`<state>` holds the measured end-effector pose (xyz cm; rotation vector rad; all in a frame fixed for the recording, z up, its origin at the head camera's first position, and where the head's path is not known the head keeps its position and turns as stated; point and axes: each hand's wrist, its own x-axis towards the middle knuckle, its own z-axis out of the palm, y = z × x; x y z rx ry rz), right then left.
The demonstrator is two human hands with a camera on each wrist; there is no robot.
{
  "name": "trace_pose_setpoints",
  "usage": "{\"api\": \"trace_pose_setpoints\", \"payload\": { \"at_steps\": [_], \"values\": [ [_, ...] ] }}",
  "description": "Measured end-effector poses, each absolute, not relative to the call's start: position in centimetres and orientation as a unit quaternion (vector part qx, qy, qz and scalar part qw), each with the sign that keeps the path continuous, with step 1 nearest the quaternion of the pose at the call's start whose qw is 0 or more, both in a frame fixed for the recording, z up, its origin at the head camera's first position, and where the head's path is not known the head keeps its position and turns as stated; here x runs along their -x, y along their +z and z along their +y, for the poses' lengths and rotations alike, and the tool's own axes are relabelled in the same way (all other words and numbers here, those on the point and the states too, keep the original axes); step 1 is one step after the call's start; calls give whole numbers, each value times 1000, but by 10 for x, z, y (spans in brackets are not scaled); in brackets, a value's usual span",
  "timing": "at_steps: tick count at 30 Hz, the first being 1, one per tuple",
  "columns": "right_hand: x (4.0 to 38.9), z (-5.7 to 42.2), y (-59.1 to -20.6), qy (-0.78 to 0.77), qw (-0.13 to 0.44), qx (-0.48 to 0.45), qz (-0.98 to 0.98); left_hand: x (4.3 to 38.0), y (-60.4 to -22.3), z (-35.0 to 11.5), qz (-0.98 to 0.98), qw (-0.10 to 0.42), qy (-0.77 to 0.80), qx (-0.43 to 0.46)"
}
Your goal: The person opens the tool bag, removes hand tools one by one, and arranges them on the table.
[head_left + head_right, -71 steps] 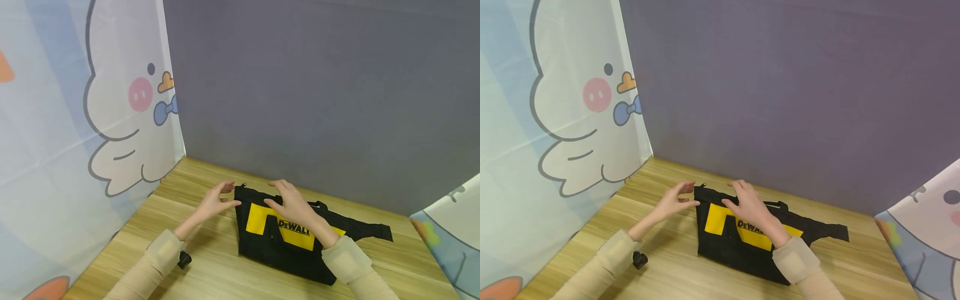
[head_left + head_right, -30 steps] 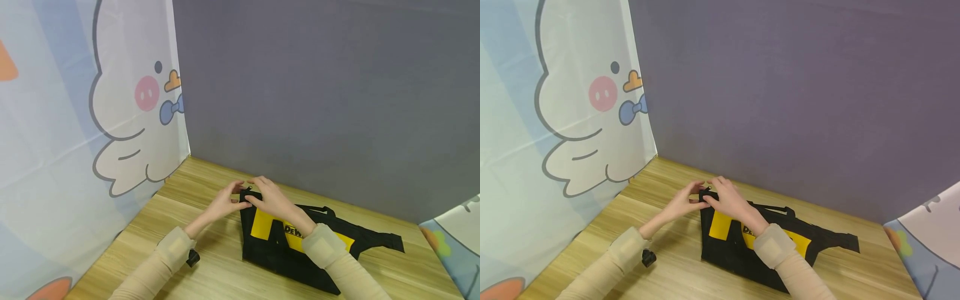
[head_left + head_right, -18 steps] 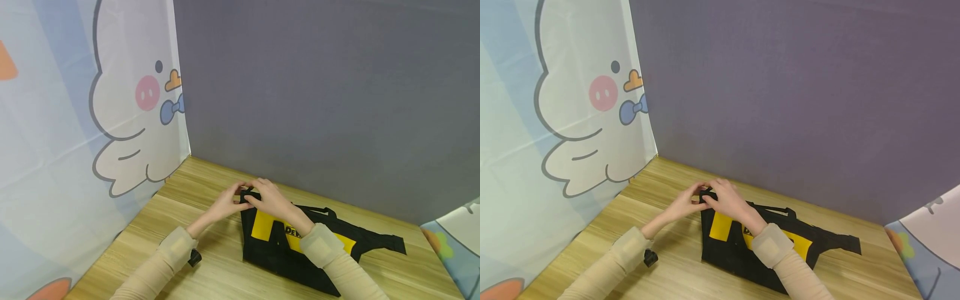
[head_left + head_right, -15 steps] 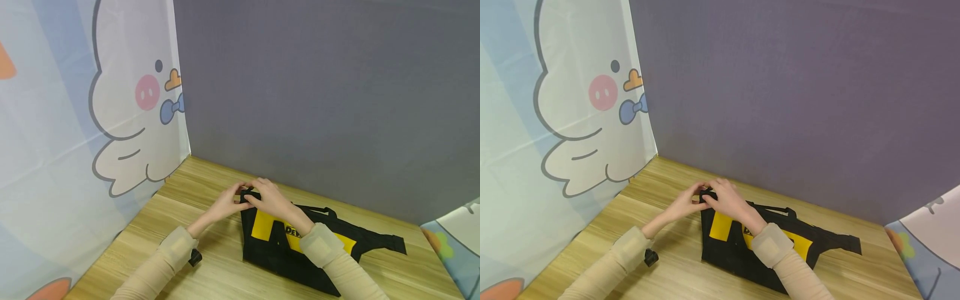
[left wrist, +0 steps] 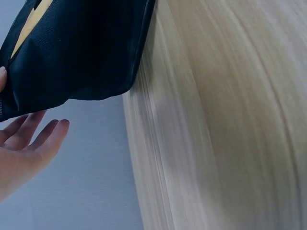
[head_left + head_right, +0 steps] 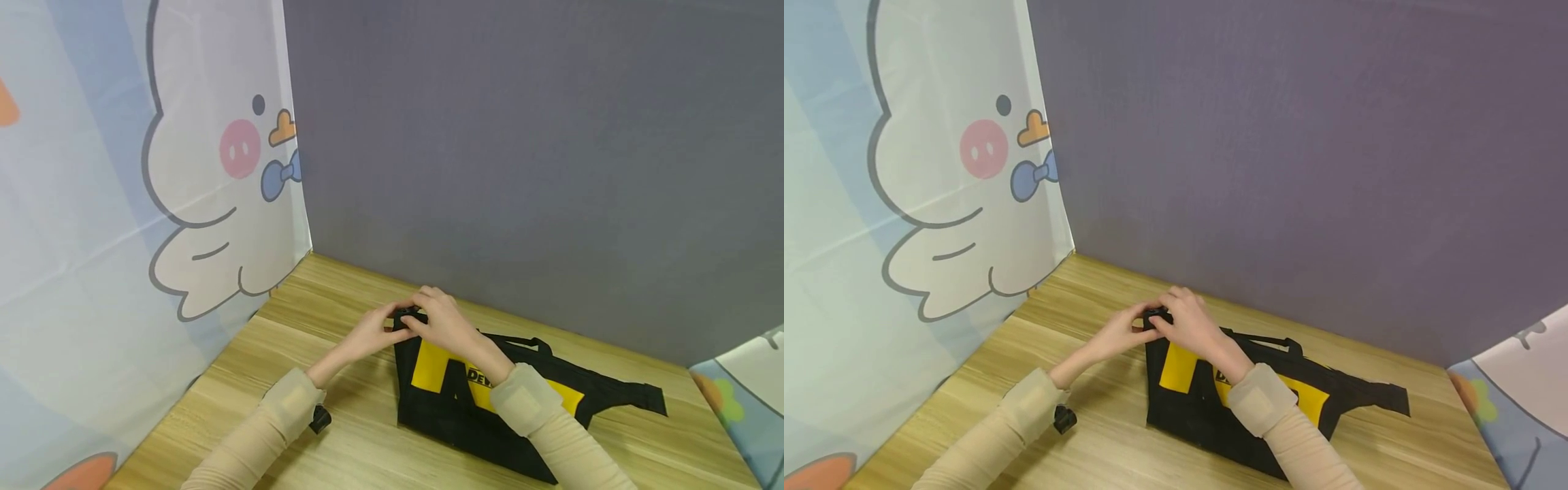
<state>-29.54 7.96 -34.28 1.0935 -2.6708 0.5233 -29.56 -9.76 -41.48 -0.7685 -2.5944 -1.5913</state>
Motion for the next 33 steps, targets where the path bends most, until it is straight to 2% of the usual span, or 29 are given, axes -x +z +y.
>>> {"api": "trace_pose_setpoints", "payload": {
  "at_steps": [12,21,33],
  "values": [
    [295,81,-340,171,126,-383,-899,296,-414,-101,-815,-2,-523,248],
    [297,82,-340,165,163,-405,-884,296,-414,-103,-820,11,-509,261],
    [295,79,-332,154,168,-413,-882,295,-406,-108,-826,27,-498,263]
  ]
}}
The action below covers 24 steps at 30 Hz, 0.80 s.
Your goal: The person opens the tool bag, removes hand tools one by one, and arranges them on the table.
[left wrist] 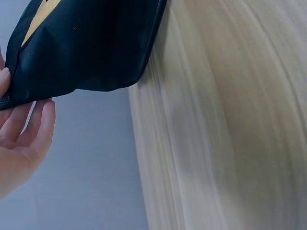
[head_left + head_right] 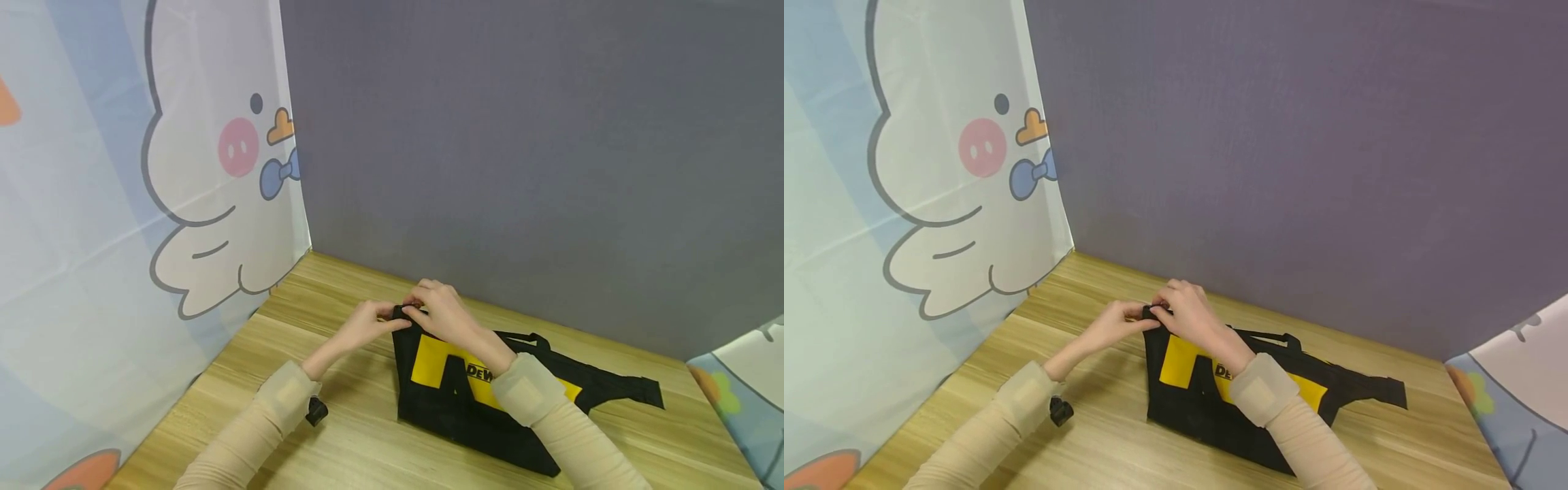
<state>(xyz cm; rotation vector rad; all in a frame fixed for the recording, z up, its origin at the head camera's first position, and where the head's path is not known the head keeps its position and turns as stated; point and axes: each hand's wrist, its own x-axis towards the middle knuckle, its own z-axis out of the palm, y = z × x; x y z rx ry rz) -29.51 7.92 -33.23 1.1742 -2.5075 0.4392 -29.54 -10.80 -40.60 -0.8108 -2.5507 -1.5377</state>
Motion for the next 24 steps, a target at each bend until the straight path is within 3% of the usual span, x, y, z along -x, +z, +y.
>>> {"api": "trace_pose_setpoints", "payload": {
  "at_steps": [24],
  "values": [
    [299,87,-324,50,221,-481,-847,298,-401,-112,-824,-4,-498,272]
  ]
}}
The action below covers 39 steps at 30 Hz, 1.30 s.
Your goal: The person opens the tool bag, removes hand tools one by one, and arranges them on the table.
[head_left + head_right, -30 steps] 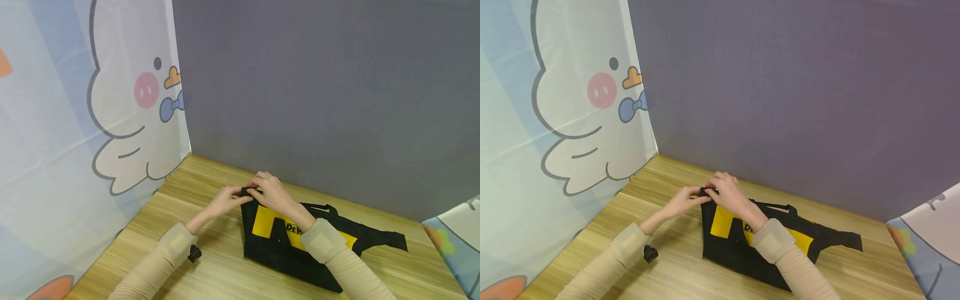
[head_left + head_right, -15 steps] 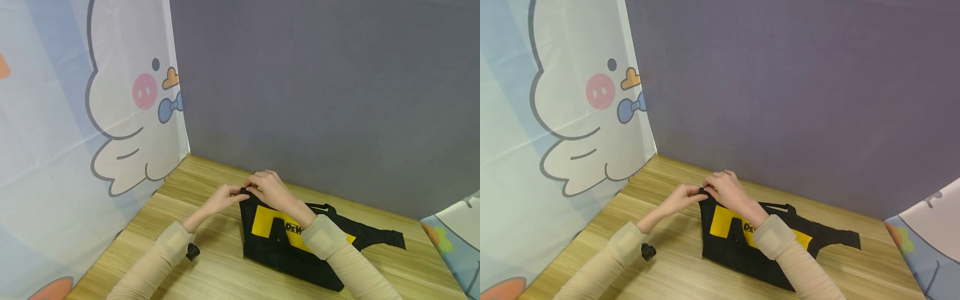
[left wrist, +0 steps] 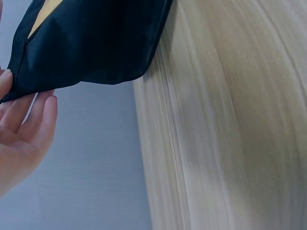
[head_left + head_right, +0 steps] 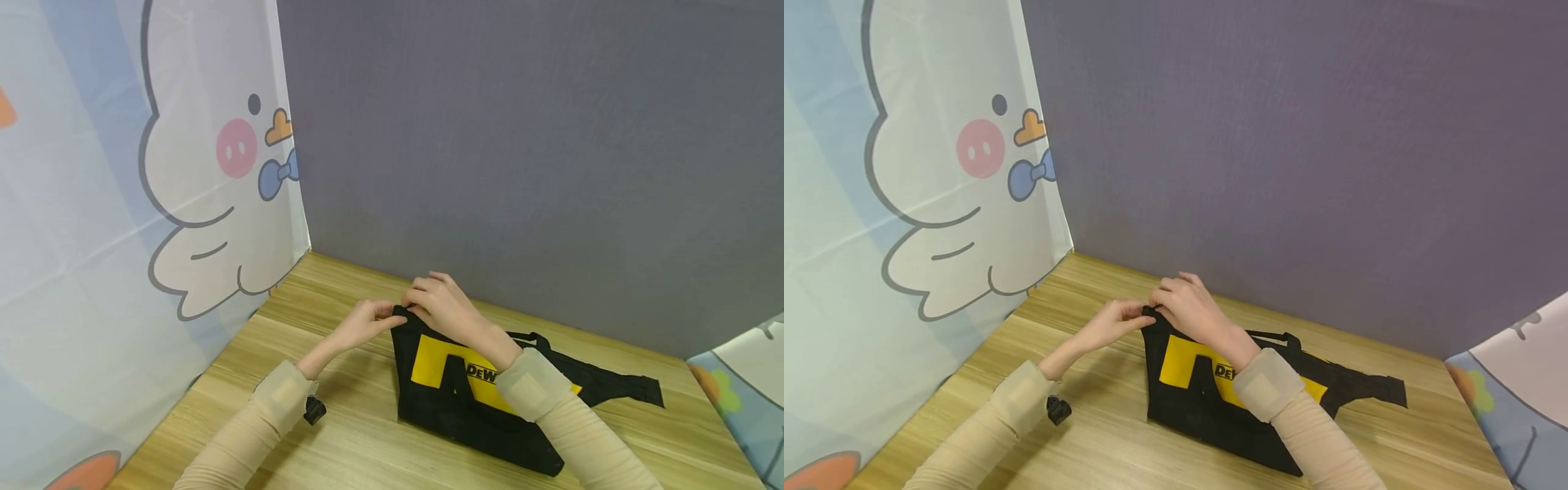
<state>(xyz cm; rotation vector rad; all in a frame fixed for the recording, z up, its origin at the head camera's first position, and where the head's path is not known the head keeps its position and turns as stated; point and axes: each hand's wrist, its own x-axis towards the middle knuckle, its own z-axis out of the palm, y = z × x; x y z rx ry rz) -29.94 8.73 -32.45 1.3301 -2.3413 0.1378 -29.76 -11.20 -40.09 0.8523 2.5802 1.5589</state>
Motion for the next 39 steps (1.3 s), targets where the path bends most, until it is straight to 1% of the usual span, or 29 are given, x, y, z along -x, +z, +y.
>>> {"api": "trace_pose_setpoints", "payload": {
  "at_steps": [5,14,22,28,39],
  "values": [
    [302,88,-324,23,242,-489,-838,297,-400,-113,821,5,503,-270],
    [303,91,-321,-9,260,-523,-812,300,-395,-113,835,-26,480,-267],
    [305,91,-320,-14,258,-538,-802,296,-391,-111,842,-39,474,-254],
    [307,92,-320,-6,255,-549,-796,292,-383,-112,840,-28,477,-256],
    [308,97,-317,-17,243,-550,-799,303,-390,-117,828,0,492,-269]
  ]
}}
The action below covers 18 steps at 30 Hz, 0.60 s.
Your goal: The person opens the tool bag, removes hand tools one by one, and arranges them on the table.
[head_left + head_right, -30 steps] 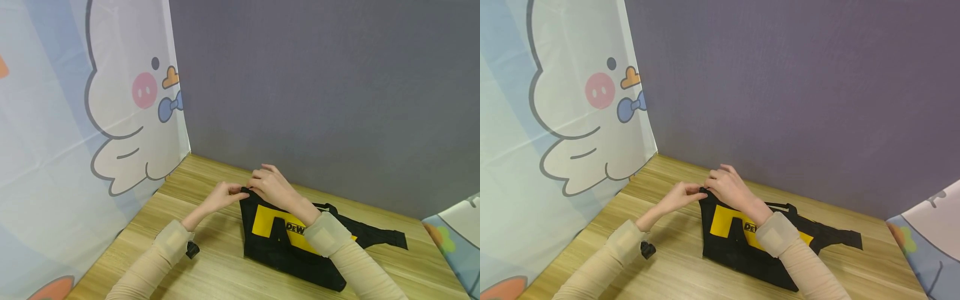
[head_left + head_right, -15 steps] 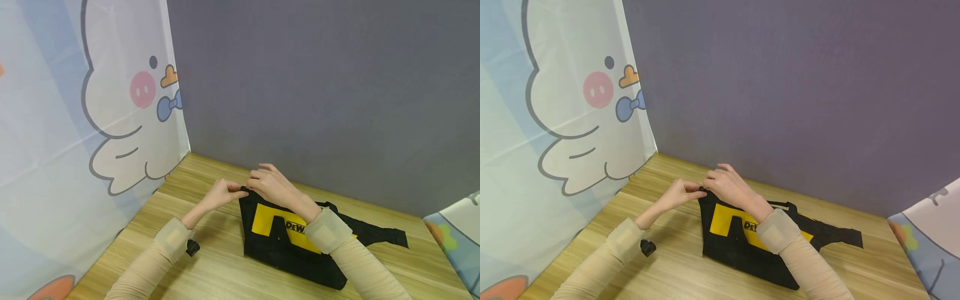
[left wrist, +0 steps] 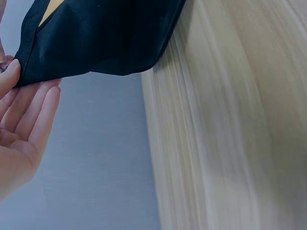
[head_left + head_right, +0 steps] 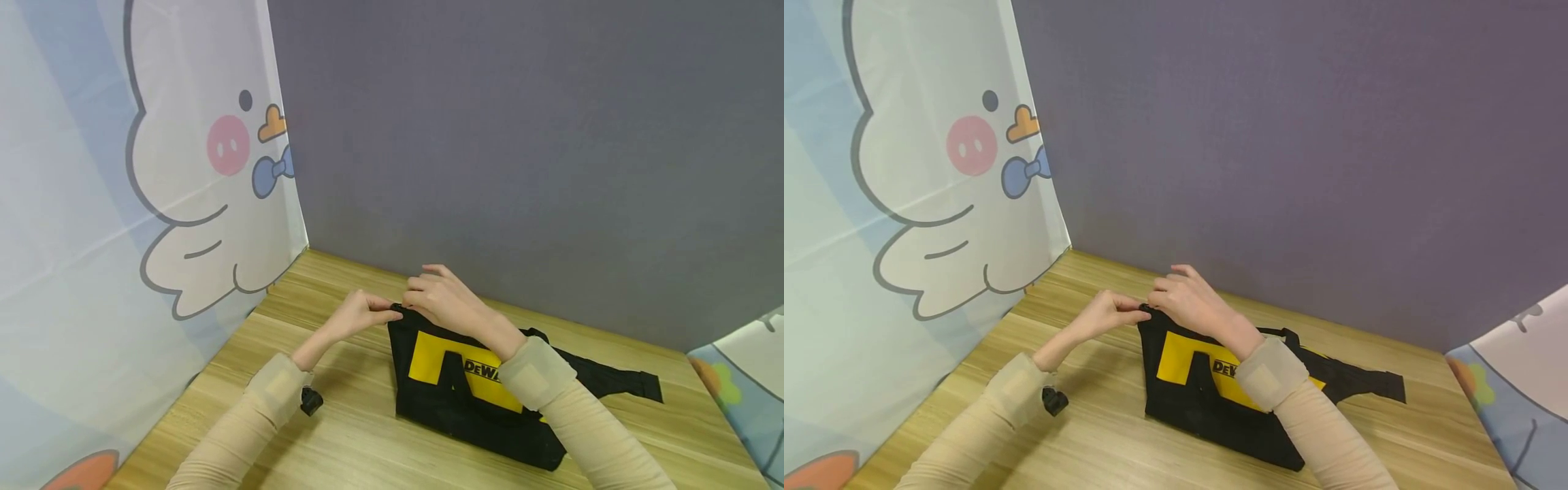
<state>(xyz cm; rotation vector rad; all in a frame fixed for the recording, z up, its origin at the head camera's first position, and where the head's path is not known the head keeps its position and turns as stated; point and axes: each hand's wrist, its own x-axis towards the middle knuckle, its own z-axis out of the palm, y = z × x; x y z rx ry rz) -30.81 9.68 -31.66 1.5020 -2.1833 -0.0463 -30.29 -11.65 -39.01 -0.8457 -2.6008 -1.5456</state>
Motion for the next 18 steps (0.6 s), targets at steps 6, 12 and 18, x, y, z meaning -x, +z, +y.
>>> {"api": "trace_pose_setpoints", "payload": {
  "at_steps": [6,12,18],
  "values": [
    [307,96,-313,-22,237,-552,-799,300,-384,-116,-844,30,-466,266],
    [307,95,-312,-21,238,-556,-796,297,-380,-113,-858,67,-433,267],
    [307,97,-309,-22,222,-561,-797,296,-379,-111,-860,83,-418,281]
  ]
}}
